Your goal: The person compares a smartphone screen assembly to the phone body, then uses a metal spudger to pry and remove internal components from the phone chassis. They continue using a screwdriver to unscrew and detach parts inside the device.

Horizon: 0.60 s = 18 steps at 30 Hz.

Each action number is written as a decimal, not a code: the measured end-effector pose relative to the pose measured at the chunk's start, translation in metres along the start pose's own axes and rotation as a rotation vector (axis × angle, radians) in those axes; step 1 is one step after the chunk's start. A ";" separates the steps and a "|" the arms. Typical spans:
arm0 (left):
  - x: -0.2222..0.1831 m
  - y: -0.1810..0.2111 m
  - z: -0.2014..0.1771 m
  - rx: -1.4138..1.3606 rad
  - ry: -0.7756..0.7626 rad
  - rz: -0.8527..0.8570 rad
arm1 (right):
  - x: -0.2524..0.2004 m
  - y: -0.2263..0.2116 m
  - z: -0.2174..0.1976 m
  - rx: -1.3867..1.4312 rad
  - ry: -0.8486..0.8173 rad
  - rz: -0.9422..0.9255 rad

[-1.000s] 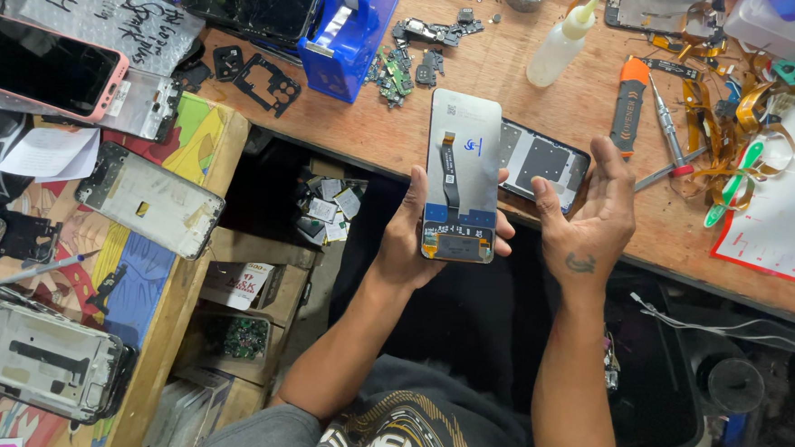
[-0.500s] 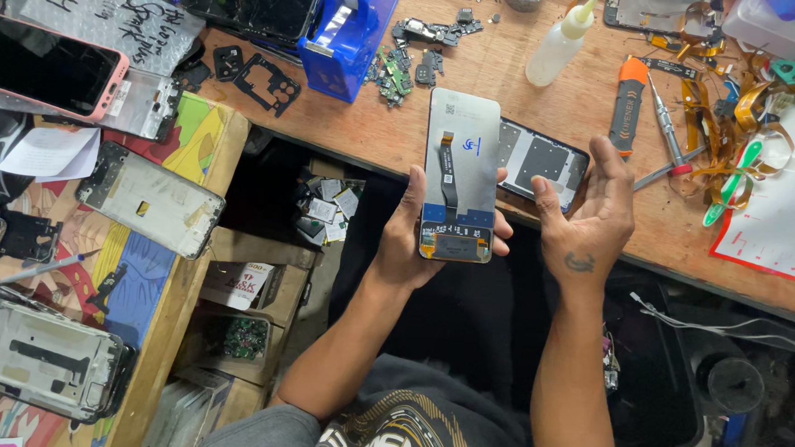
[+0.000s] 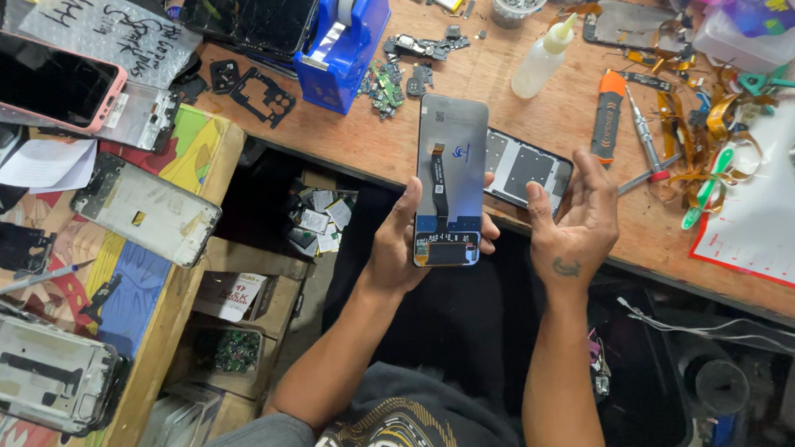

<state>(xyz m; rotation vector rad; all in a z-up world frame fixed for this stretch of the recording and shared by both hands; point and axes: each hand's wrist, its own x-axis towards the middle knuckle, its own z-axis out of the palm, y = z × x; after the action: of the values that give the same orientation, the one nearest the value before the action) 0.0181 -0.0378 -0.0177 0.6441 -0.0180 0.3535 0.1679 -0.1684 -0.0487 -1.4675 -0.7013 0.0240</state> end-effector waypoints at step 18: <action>0.003 -0.015 0.012 0.478 0.059 0.060 | -0.049 -0.075 -0.014 -0.025 -0.283 -0.149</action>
<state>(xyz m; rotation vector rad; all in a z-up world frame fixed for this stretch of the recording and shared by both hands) 0.0266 -0.0553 -0.0165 1.1072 0.1068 0.4393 0.1050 -0.2123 -0.0007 -1.4472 -1.0430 0.1107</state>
